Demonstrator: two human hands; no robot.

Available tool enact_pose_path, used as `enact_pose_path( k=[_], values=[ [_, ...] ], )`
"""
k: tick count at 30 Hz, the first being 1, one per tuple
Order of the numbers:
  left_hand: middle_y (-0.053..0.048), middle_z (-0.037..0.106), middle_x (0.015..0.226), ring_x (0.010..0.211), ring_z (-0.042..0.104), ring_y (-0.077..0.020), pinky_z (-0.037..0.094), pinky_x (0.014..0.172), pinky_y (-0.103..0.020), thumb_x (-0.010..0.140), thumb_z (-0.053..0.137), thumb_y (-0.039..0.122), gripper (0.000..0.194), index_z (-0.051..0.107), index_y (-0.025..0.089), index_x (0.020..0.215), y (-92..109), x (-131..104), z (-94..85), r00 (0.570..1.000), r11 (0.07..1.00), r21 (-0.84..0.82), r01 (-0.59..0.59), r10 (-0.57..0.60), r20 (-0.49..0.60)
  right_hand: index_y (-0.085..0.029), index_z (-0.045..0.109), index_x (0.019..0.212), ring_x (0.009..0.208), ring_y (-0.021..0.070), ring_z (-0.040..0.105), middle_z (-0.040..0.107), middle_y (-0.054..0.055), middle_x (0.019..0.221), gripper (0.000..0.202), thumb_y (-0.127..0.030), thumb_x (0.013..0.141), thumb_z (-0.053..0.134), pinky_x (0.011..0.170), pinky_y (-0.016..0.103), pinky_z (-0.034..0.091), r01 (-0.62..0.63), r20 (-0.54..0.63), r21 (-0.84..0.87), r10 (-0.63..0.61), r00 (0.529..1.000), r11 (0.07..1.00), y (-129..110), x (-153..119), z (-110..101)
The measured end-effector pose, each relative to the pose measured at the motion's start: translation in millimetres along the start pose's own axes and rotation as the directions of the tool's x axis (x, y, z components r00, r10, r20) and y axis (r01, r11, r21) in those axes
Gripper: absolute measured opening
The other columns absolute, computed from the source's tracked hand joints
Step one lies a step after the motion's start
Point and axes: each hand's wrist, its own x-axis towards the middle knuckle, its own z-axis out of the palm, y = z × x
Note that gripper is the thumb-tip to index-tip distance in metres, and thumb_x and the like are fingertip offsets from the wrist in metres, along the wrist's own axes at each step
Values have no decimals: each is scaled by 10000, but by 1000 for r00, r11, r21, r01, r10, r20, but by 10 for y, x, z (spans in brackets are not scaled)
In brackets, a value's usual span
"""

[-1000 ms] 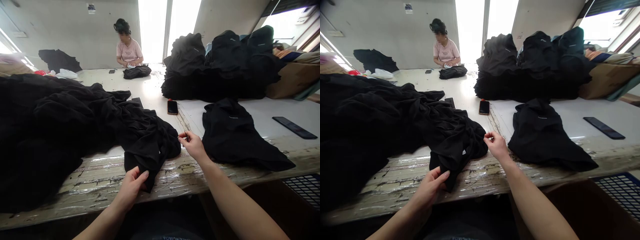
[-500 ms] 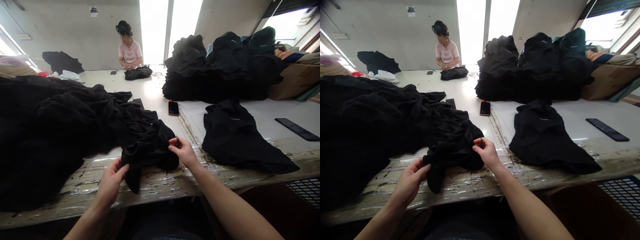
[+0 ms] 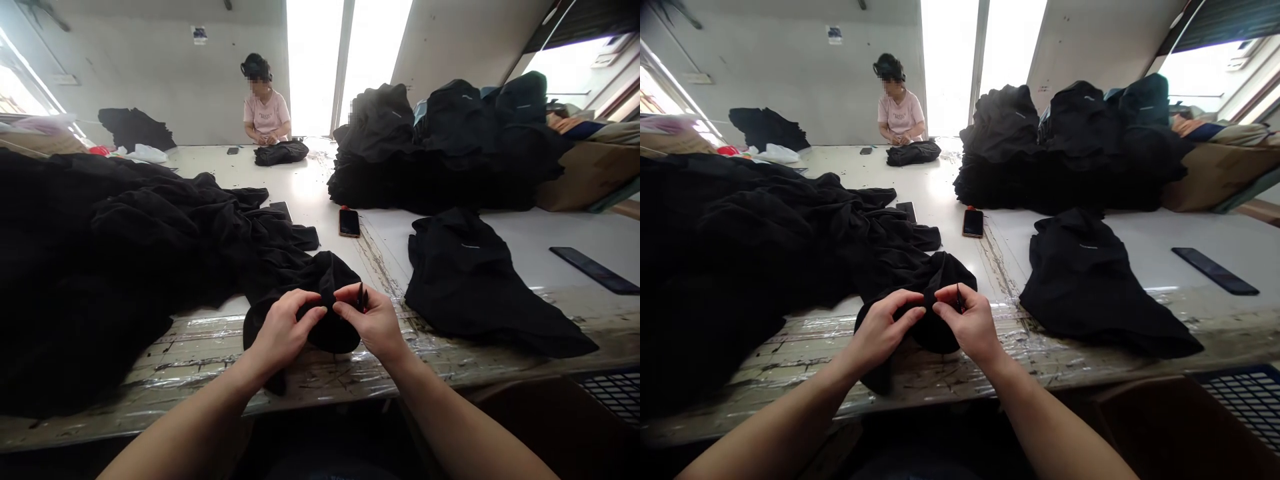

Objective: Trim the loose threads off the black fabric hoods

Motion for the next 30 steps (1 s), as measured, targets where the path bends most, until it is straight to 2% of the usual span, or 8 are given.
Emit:
enact_pose_path(
  k=[5, 13, 16, 19, 21, 24, 26, 30],
  values=[
    [8, 592, 675, 639, 523, -138, 392, 576, -235, 888, 497, 329, 238, 634, 179, 763, -32, 83, -35, 984, 990, -72, 117, -106, 145, -176, 650, 849, 609, 126, 576, 634, 0, 714, 149, -250, 728, 697, 575, 255, 477, -40, 61, 0, 40, 997, 999, -49, -67, 5],
    [-48, 613, 875, 842, 569, -164, 427, 777, -273, 880, 510, 212, 110, 612, 174, 861, 93, -466, 9, 965, 992, -31, -124, 113, -235, -183, 604, 1057, 584, 108, 585, 598, -14, 752, 270, -163, 791, 565, 563, 243, 479, 4, 188, -7, -2, 982, 1000, -24, -14, 43],
    [-66, 642, 847, 813, 597, -177, 450, 747, -286, 874, 515, 252, 159, 647, 164, 878, 79, -705, 248, 997, 967, -251, 42, -26, 66, -192, 640, 1018, 653, 110, 570, 624, 32, 928, 264, -124, 779, 549, 606, 249, 477, 144, 183, -160, -114, 976, 976, -62, 155, -4],
    [-83, 661, 845, 729, 620, -176, 471, 680, -293, 834, 561, 340, 283, 635, 129, 1007, -28, -797, 554, 866, 767, -440, 466, -296, 402, -210, 671, 1005, 707, 118, 575, 631, 46, 1059, 284, -112, 755, 578, 665, 256, 471, 281, 429, -295, -137, 893, 913, -111, 348, -26],
    [-98, 655, 852, 669, 618, -168, 471, 613, -284, 791, 594, 390, 406, 586, 89, 1063, -119, -795, 720, 795, 600, -523, 605, -424, 434, -215, 693, 983, 784, 150, 595, 659, 42, 1021, 260, -169, 732, 644, 699, 257, 463, 336, 645, -354, -32, 764, 873, -112, 415, -17],
    [-124, 649, 875, 610, 611, -168, 456, 531, -273, 739, 624, 447, 486, 545, 68, 1033, -241, -744, 822, 743, 466, -602, 648, -559, 368, -189, 716, 878, 759, 174, 612, 692, 37, 859, 182, -268, 717, 688, 664, 249, 444, 314, 763, -461, 190, 618, 830, -41, 386, 3],
    [-144, 651, 932, 647, 624, -192, 468, 535, -287, 714, 652, 457, 501, 554, 76, 1025, -294, -685, 777, 754, 473, -638, 608, -596, 277, -168, 703, 834, 675, 154, 600, 686, 34, 775, 152, -283, 780, 621, 599, 234, 422, 279, 742, -494, 231, 629, 823, 30, 319, 5],
    [-132, 686, 934, 877, 626, -252, 486, 741, -318, 749, 660, 396, 376, 642, 89, 966, -241, -501, 460, 838, 702, -606, 373, -535, -105, -155, 624, 731, 591, 106, 497, 592, -4, 657, 180, -279, 836, 545, 522, 202, 348, 145, 668, -418, 195, 719, 897, 41, 155, 6]
  ],
)
